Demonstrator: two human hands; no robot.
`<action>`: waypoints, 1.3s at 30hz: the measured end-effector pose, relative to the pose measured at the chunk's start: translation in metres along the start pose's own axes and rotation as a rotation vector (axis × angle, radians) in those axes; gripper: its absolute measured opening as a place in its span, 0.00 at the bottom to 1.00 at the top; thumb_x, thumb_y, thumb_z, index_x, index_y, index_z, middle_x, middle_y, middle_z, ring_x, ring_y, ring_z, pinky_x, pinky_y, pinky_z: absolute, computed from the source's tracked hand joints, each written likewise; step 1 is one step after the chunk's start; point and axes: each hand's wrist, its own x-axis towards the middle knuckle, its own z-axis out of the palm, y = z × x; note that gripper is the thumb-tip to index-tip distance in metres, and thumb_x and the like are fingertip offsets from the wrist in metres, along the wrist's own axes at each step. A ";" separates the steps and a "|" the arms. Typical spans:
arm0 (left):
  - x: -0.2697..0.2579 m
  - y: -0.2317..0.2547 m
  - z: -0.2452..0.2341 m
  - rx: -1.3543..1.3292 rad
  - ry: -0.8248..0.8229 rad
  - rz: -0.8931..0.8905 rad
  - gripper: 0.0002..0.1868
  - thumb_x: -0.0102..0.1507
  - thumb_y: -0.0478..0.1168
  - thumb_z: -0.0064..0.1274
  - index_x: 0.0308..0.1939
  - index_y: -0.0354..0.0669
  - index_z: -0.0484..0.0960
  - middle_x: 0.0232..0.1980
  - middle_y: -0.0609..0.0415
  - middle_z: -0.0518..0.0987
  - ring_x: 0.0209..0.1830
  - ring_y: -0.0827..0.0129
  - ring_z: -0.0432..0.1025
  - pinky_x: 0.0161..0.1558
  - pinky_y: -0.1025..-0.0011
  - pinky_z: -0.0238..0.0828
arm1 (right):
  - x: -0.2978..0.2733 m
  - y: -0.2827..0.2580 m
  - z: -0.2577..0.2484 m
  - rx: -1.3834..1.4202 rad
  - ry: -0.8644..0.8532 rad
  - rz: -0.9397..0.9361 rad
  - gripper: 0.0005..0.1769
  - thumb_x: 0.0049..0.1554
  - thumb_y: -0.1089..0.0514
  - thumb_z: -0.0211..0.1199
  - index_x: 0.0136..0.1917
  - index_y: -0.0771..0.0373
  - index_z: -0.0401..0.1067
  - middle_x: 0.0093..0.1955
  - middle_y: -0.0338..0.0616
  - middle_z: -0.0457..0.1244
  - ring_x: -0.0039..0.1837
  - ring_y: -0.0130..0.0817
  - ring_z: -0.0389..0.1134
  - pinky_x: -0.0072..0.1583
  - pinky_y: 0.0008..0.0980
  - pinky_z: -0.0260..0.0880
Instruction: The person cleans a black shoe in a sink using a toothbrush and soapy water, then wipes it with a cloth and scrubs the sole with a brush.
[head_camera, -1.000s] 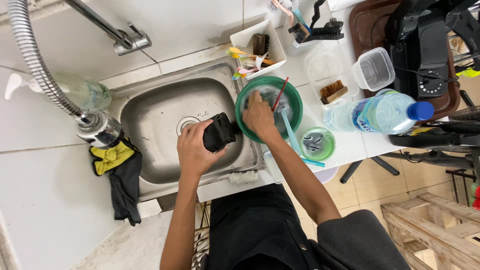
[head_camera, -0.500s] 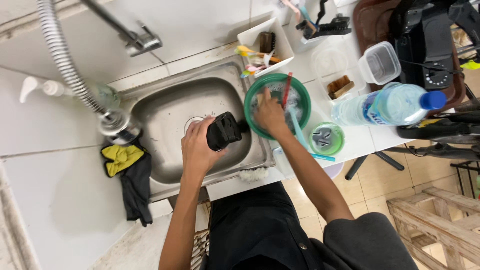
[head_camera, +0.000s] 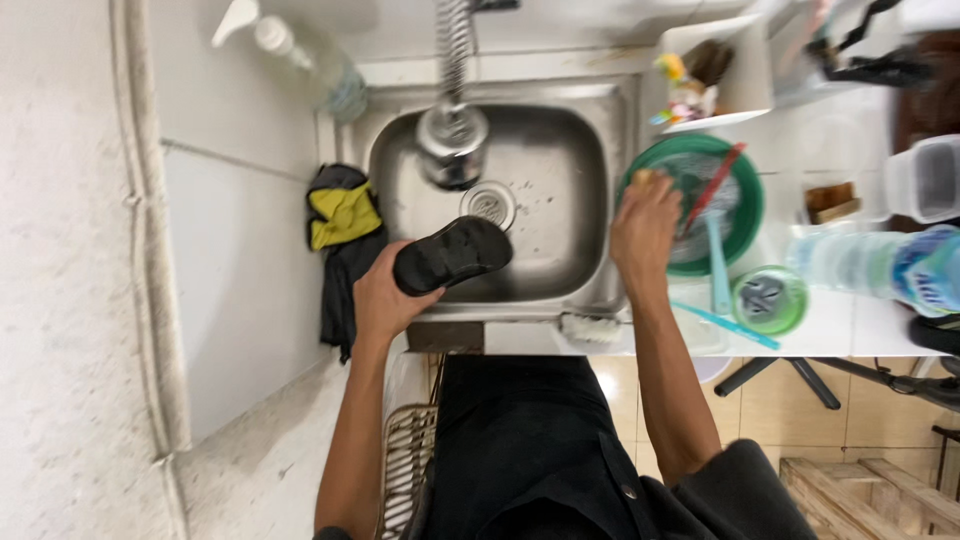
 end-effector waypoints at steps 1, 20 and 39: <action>0.000 -0.006 0.001 -0.022 -0.010 -0.016 0.48 0.49 0.57 0.82 0.72 0.57 0.80 0.68 0.50 0.83 0.68 0.39 0.78 0.64 0.37 0.76 | -0.001 -0.018 -0.017 0.024 0.064 -0.027 0.26 0.77 0.51 0.53 0.77 0.75 0.59 0.57 0.67 0.61 0.57 0.77 0.70 0.60 0.65 0.70; -0.010 -0.042 -0.010 -0.167 -0.031 0.054 0.45 0.57 0.49 0.77 0.76 0.51 0.75 0.68 0.37 0.81 0.67 0.25 0.75 0.63 0.21 0.73 | -0.098 -0.185 0.116 0.680 -0.259 -0.291 0.19 0.73 0.49 0.56 0.45 0.63 0.70 0.40 0.58 0.62 0.49 0.63 0.68 0.56 0.54 0.69; -0.005 -0.064 0.003 -0.119 -0.012 0.063 0.49 0.50 0.53 0.81 0.74 0.60 0.79 0.67 0.51 0.85 0.66 0.40 0.80 0.63 0.36 0.78 | -0.076 -0.183 0.144 0.378 -0.346 0.078 0.29 0.74 0.31 0.50 0.67 0.55 0.73 0.50 0.63 0.75 0.58 0.67 0.77 0.63 0.66 0.74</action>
